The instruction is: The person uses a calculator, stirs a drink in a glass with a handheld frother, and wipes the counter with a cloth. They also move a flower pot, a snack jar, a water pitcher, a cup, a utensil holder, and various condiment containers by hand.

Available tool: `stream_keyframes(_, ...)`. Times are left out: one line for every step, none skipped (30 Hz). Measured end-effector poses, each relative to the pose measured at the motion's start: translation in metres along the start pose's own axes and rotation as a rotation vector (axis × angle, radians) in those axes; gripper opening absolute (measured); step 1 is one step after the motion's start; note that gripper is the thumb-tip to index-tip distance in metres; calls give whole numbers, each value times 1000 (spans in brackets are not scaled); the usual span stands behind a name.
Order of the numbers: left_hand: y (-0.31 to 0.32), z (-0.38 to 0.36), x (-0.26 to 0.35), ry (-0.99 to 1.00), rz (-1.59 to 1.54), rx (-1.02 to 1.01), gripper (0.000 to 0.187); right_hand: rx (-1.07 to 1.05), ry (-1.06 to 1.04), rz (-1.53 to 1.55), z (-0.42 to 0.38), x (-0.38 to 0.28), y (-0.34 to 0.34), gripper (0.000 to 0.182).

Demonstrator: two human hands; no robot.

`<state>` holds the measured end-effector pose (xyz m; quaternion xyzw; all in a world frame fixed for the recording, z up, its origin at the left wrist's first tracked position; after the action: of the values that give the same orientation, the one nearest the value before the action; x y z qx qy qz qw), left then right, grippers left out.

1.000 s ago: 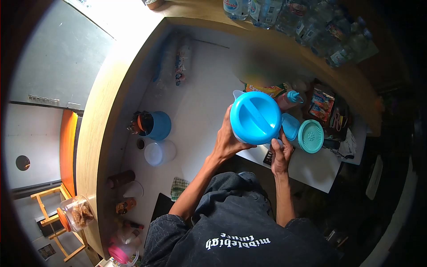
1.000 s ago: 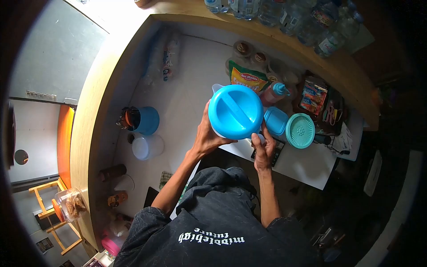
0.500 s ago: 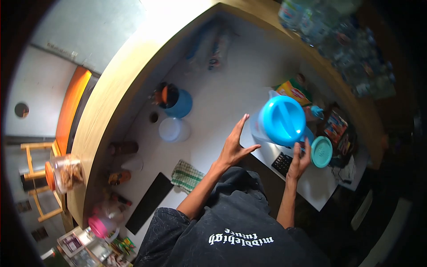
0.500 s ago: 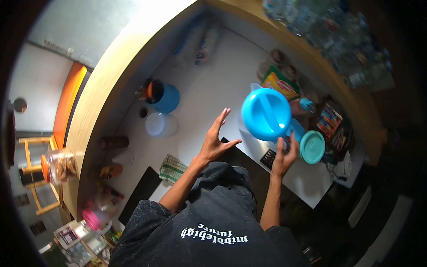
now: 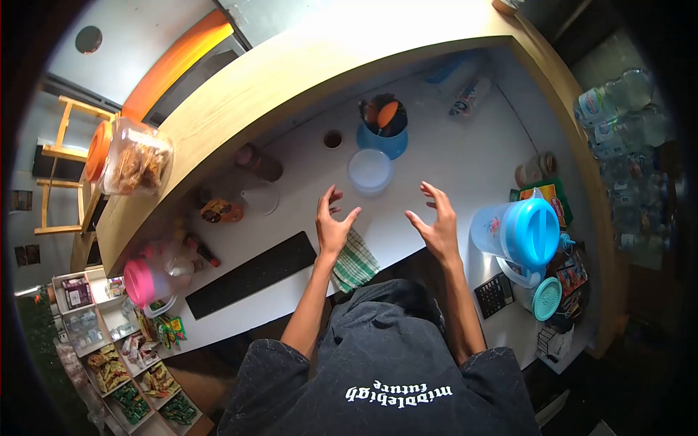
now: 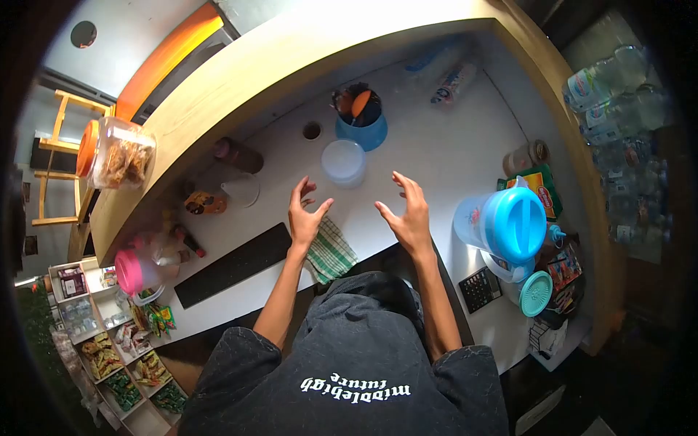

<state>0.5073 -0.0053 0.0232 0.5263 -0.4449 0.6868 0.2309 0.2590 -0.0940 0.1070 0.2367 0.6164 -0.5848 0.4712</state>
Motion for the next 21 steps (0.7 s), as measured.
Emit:
stream_keyframes(-4, 11, -2, 28, -1, -6, 78, -50, 29, 28, 10, 13, 22, 75)
stream_keyframes(-1, 21, -10, -31, -38, -91, 91, -73, 44, 23, 17, 24, 39, 81)
stream_keyframes(0, 28, -11, -20, -31, -139, 92, -93, 60, 17, 22, 35, 55, 87)
stream_keyframes(4, 36, -10, -4, -23, -188, 94, -110, 74, 12, 29, 42, 69, 93)
stream_keyframes(9, 42, -8, 10, -15, -239, 95, -119, 86, 6, 33, 49, 80, 96)
stream_keyframes(15, 47, -10, 8, 0, -305, 98, -129, 99, -2, 37, 53, 90, 100)
stream_keyframes(20, 54, -11, 1, -3, -327, 98, -136, 108, -10, 42, 57, 98, 103)
stream_keyframes(26, 58, -12, -10, -4, -353, 98, -124, 87, 25, 46, 58, 104, 104)
stream_keyframes(30, 58, -16, -22, -5, -381, 98, -111, 70, 60, 47, 57, 109, 105)
stream_keyframes(33, 61, -16, -17, -22, -388, 98, -95, 50, 95, 50, 57, 112, 106)
stream_keyframes(37, 62, -17, -11, -39, -399, 99, -102, 57, 139, 51, 59, 117, 107)
stream_keyframes(42, 65, -14, -4, -56, -411, 100, -106, 64, 182, 52, 59, 121, 108)
stream_keyframes(43, 67, -13, -9, -80, -396, 101, -109, 73, 225, 53, 60, 124, 109)
stream_keyframes(44, 66, -13, -15, -105, -383, 102, -93, 63, 200, 52, 61, 123, 109)
stream_keyframes(44, 67, -8, -21, -132, -369, 103, -80, 44, 173, 53, 60, 120, 109)
stream_keyframes(46, 66, -4, -18, -136, -371, 104, -69, 29, 146, 53, 60, 117, 109)
stream_keyframes(48, 64, -1, -18, -138, -375, 105, -58, 16, 121, 50, 61, 115, 109)
stream_keyframes(50, 64, 5, -16, -138, -379, 105, -40, 31, 125, 49, 59, 107, 105)
stream_keyframes(56, 62, 12, -11, -127, -386, 105, -24, 30, 118, 48, 58, 97, 106)
stream_keyframes(61, 60, 19, -7, -116, -394, 104, -8, 30, 111, 48, 58, 86, 106)
stream_keyframes(68, 56, 25, -6, -104, -403, 104, 5, 34, 105, 44, 59, 75, 107)
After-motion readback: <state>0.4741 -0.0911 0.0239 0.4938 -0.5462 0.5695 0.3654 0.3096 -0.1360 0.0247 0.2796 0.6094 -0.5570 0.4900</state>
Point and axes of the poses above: each hand's wrist, its own z-axis towards the middle knuckle, its own y-axis out of the palm, x = y × z, the point moved 9 cm from there along z, towards the middle knuckle
